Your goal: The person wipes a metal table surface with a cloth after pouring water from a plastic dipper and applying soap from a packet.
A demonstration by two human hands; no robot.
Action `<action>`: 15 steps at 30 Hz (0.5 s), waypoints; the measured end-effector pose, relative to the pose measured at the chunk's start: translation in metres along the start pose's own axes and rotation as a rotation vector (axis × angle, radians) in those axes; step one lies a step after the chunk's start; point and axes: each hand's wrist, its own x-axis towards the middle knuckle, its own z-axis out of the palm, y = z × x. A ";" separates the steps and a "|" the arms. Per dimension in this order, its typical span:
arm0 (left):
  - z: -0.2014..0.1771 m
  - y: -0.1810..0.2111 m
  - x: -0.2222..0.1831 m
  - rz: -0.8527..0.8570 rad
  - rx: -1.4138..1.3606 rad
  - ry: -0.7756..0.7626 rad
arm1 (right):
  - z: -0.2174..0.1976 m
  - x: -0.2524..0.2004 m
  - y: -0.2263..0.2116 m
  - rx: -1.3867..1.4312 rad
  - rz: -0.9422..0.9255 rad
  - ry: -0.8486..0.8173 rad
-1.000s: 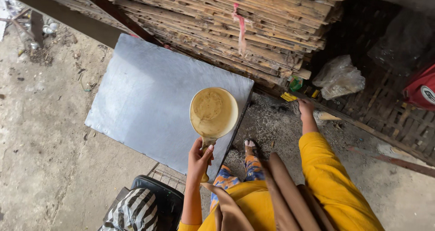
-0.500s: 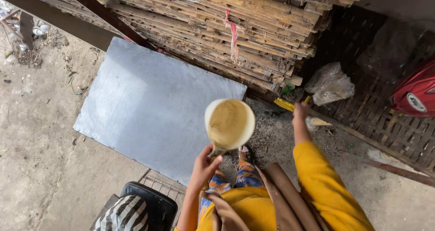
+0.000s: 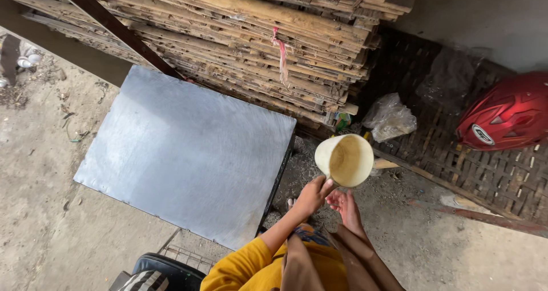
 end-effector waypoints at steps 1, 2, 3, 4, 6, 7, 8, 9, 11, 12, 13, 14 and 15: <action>0.009 -0.003 0.007 0.063 0.079 -0.005 | -0.002 -0.002 -0.003 0.033 -0.018 0.071; 0.016 -0.007 0.010 0.121 0.157 -0.008 | -0.003 -0.003 -0.005 0.066 -0.030 0.141; 0.023 -0.010 0.010 0.140 0.170 -0.047 | -0.004 -0.001 -0.006 0.098 -0.043 0.211; 0.029 -0.011 0.011 0.157 0.184 -0.084 | -0.006 0.003 -0.007 0.115 -0.089 0.228; 0.033 -0.009 0.009 0.332 0.313 -0.046 | -0.013 0.020 -0.016 0.126 -0.137 0.309; 0.032 -0.005 0.005 0.488 0.427 0.028 | -0.017 0.028 -0.021 0.124 -0.160 0.357; 0.028 0.001 0.003 0.649 0.540 0.101 | -0.022 0.040 -0.028 0.114 -0.171 0.417; 0.020 0.007 -0.001 0.575 0.488 0.104 | -0.027 0.052 -0.037 0.093 -0.173 0.473; -0.004 0.017 -0.016 0.424 0.380 0.109 | -0.038 0.082 -0.060 0.036 -0.147 0.577; -0.020 0.021 -0.024 0.366 0.310 0.064 | -0.041 0.102 -0.075 -0.013 -0.096 0.618; -0.038 0.024 -0.033 0.309 0.240 0.018 | -0.049 0.120 -0.093 -0.063 -0.046 0.660; -0.053 0.026 -0.044 0.248 0.166 -0.021 | -0.054 0.141 -0.109 -0.116 -0.057 0.640; -0.066 0.027 -0.055 0.222 0.152 -0.021 | -0.058 0.163 -0.123 -0.169 -0.069 0.620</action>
